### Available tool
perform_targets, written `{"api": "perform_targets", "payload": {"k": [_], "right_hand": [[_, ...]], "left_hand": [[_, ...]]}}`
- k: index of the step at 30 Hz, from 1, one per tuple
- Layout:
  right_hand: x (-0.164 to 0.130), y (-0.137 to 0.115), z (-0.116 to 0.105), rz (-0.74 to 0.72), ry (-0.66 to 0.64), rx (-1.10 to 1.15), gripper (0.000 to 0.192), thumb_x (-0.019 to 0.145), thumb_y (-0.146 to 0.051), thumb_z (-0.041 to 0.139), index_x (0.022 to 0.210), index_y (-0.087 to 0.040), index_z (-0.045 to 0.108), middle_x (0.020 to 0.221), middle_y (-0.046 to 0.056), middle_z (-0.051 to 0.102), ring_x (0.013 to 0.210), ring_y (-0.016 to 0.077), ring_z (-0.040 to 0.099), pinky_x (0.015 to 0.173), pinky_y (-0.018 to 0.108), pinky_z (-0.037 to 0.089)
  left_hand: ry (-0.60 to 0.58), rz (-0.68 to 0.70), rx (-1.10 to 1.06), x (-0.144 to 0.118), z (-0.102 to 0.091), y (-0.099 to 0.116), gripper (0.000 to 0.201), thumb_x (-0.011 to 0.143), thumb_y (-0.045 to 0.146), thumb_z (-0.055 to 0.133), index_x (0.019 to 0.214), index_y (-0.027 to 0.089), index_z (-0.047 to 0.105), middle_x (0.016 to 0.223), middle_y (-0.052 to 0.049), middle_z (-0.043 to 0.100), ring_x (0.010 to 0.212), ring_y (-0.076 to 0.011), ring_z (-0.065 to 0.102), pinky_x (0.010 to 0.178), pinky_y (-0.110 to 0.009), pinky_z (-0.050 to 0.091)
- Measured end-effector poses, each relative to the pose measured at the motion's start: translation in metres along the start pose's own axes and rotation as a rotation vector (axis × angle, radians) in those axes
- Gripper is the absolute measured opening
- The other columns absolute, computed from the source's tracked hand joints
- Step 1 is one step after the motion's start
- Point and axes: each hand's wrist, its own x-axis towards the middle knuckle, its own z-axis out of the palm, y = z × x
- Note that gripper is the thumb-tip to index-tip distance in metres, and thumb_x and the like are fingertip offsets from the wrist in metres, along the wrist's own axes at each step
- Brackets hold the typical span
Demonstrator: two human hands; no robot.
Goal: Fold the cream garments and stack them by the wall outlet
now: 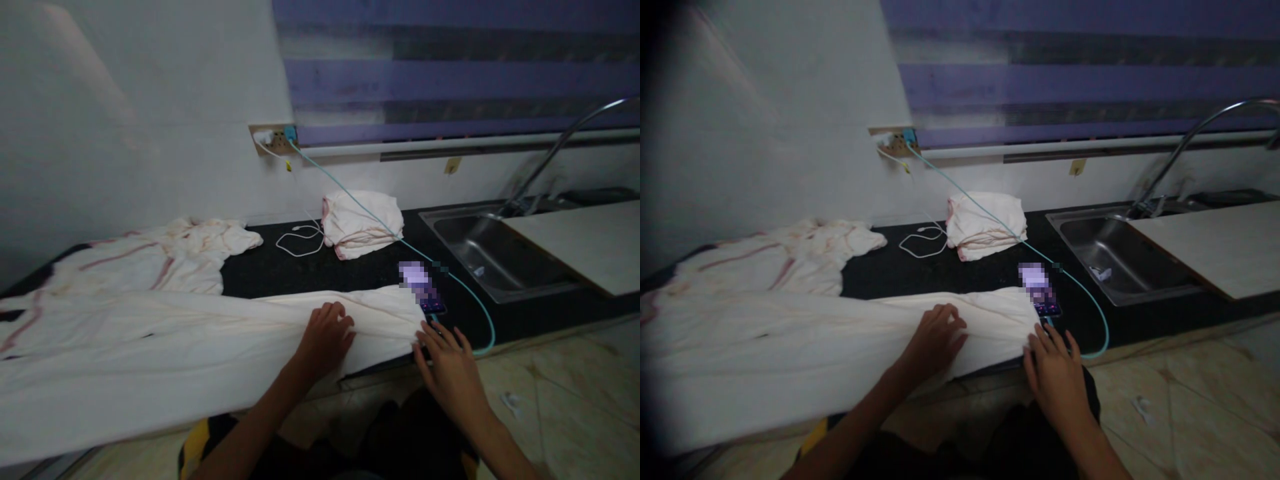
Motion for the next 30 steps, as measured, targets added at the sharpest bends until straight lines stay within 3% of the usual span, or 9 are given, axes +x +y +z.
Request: {"api": "perform_targets", "payload": {"k": [4, 7, 11, 18, 22, 26, 30], "right_hand": [[-0.004, -0.003, 0.005, 0.025, 0.012, -0.049, 0.029, 0.101, -0.029, 0.05, 0.12, -0.022, 0.069, 0.135, 0.013, 0.071, 0.126, 0.0355, 0.064, 0.108, 0.063, 0.042], [-0.006, -0.005, 0.006, 0.033, 0.022, -0.049, 0.031, 0.1, -0.024, 0.048, 0.124, -0.022, 0.068, 0.137, 0.013, 0.07, 0.125, 0.0332, 0.065, 0.105, 0.057, 0.046], [-0.005, -0.012, 0.003, 0.046, 0.038, -0.049, 0.033, 0.1, -0.022, 0.046, 0.124, -0.021, 0.068, 0.137, 0.014, 0.069, 0.127, 0.0321, 0.064, 0.102, 0.053, 0.049], [0.001, -0.017, 0.004, 0.056, 0.051, -0.108, 0.024, 0.099, -0.03, 0.051, 0.114, -0.023, 0.069, 0.133, 0.013, 0.071, 0.126, 0.0395, 0.059, 0.102, 0.064, 0.045], [0.016, -0.031, -0.008, 0.107, 0.144, -0.028, 0.021, 0.098, -0.031, 0.054, 0.112, -0.023, 0.068, 0.131, 0.016, 0.068, 0.123, 0.0421, 0.057, 0.102, 0.071, 0.042], [0.045, -0.066, -0.028, 0.131, 0.215, 0.274, 0.018, 0.1, -0.023, 0.051, 0.111, -0.022, 0.065, 0.123, 0.016, 0.065, 0.116, 0.0318, 0.06, 0.098, 0.048, 0.052], [0.085, -0.098, -0.019, 0.002, 0.073, 0.556, 0.017, 0.101, -0.018, 0.046, 0.101, -0.022, 0.062, 0.1, 0.008, 0.066, 0.092, 0.0207, 0.065, 0.083, 0.031, 0.053]], "left_hand": [[-0.071, 0.172, 0.075, -0.003, -0.015, -0.005, 0.008, 0.098, 0.02, 0.056, 0.1, 0.021, 0.064, 0.106, -0.007, 0.066, 0.103, -0.0249, 0.06, 0.094, -0.044, 0.048], [-0.105, 0.196, 0.058, -0.014, -0.019, 0.006, 0.008, 0.1, 0.022, 0.055, 0.104, 0.023, 0.061, 0.101, -0.005, 0.067, 0.097, -0.0232, 0.063, 0.08, -0.037, 0.05], [-0.185, 0.166, 0.028, -0.033, -0.006, 0.02, 0.007, 0.1, 0.026, 0.055, 0.105, 0.023, 0.06, 0.098, -0.005, 0.069, 0.09, -0.0225, 0.066, 0.068, -0.033, 0.047], [-0.144, 0.057, 0.029, -0.039, 0.018, 0.025, 0.011, 0.101, 0.033, 0.055, 0.104, 0.023, 0.06, 0.102, -0.005, 0.07, 0.097, -0.0246, 0.065, 0.075, -0.036, 0.051], [-0.146, 0.064, 0.023, -0.038, 0.025, 0.022, 0.012, 0.1, 0.035, 0.058, 0.107, 0.024, 0.06, 0.103, -0.003, 0.07, 0.099, -0.0245, 0.066, 0.077, -0.036, 0.052], [-0.177, 0.118, 0.029, -0.04, 0.027, 0.017, 0.011, 0.097, 0.03, 0.063, 0.106, 0.024, 0.062, 0.107, -0.003, 0.071, 0.103, -0.0247, 0.065, 0.079, -0.036, 0.052], [-0.176, 0.093, 0.01, -0.042, 0.028, 0.018, 0.018, 0.095, 0.031, 0.066, 0.111, 0.023, 0.063, 0.114, -0.004, 0.071, 0.109, -0.0257, 0.064, 0.088, -0.04, 0.053]]}}
